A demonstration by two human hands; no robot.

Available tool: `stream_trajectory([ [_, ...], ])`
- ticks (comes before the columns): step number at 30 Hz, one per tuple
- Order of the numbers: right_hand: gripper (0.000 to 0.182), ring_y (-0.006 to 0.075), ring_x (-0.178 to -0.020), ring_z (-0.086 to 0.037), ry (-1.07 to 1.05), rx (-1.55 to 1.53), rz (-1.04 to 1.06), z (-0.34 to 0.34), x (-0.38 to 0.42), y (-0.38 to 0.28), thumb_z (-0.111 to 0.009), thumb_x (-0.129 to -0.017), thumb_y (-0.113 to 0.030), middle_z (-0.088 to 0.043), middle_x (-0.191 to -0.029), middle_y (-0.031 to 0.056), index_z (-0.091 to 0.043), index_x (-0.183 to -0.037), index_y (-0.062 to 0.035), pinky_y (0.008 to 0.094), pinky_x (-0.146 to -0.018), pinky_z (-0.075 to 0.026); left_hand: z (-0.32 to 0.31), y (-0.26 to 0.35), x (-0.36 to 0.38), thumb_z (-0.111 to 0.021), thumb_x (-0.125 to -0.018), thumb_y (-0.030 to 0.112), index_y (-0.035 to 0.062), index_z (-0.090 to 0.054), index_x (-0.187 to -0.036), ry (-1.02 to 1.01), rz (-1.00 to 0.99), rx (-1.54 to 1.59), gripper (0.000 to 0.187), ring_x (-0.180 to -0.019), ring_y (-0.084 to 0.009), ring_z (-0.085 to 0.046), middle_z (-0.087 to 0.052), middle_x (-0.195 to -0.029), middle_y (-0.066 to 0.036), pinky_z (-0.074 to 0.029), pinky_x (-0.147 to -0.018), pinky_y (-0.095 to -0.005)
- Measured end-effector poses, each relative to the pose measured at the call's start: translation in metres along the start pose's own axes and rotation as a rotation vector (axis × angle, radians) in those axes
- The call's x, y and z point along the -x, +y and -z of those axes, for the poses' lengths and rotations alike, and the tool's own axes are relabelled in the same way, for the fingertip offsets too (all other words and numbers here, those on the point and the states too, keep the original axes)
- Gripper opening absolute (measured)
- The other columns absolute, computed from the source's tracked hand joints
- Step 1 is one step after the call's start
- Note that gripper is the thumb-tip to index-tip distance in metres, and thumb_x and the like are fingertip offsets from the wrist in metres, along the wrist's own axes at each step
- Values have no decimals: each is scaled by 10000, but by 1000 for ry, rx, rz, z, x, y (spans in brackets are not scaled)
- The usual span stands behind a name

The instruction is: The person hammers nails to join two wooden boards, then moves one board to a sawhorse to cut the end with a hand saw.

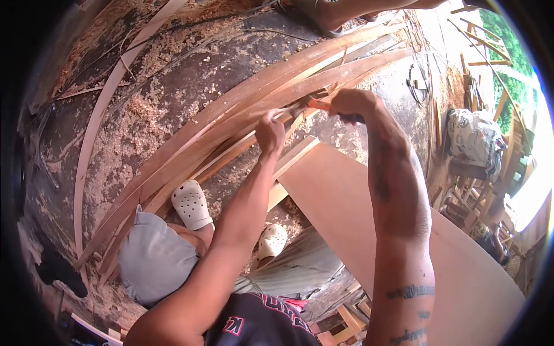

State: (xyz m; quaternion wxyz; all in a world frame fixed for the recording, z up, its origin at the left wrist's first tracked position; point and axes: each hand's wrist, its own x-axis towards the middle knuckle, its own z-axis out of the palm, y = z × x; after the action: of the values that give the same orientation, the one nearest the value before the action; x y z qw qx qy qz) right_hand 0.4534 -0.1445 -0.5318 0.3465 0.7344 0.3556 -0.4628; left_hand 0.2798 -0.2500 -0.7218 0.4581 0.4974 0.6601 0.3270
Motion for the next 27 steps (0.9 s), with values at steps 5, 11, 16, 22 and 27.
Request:
stream_trajectory([
  [5,257,157,-496,-567,78,-12,91,-5,3,19,-625,-921,-266,-608,-621,56,-699,-937,-20,353,-470,-463,3,42,43,-525,-927,173,138,-664,-1237,-619,97,-268,342,-808,-350,-742,-733,-860,-203,-599,-714,-432],
  [11,228,131,-485,-574,57,139,-69,8,10,76,-660,-906,-209,-619,-625,44,-718,-1069,-61,323,-425,-454,3,-9,94,-479,-910,156,224,-687,-1292,-832,158,-210,440,-970,-412,-704,-705,-1069,-259,-573,-878,-469],
  [16,212,128,-471,-589,192,50,-279,-24,4,105,-692,-894,-172,-654,-634,64,-744,-1074,-74,319,-404,-453,2,-14,96,-458,-910,151,215,-690,-1284,-804,123,-158,445,-1007,-425,-690,-688,-1109,-271,-552,-927,-475],
  [22,316,123,-491,-557,-24,-72,-174,-27,19,121,-694,-906,-173,-614,-631,50,-703,-1199,-57,329,-449,-459,6,-14,96,-444,-917,166,223,-676,-1304,-825,162,-147,455,-1043,-434,-679,-680,-1141,-273,-543,-946,-474],
  [27,345,104,-522,-551,89,-139,-193,-36,8,117,-687,-894,-169,-612,-647,26,-702,-1235,-113,311,-479,-444,9,-7,86,-419,-945,190,249,-648,-1339,-922,195,-171,460,-1060,-437,-674,-674,-1164,-277,-542,-958,-465],
])
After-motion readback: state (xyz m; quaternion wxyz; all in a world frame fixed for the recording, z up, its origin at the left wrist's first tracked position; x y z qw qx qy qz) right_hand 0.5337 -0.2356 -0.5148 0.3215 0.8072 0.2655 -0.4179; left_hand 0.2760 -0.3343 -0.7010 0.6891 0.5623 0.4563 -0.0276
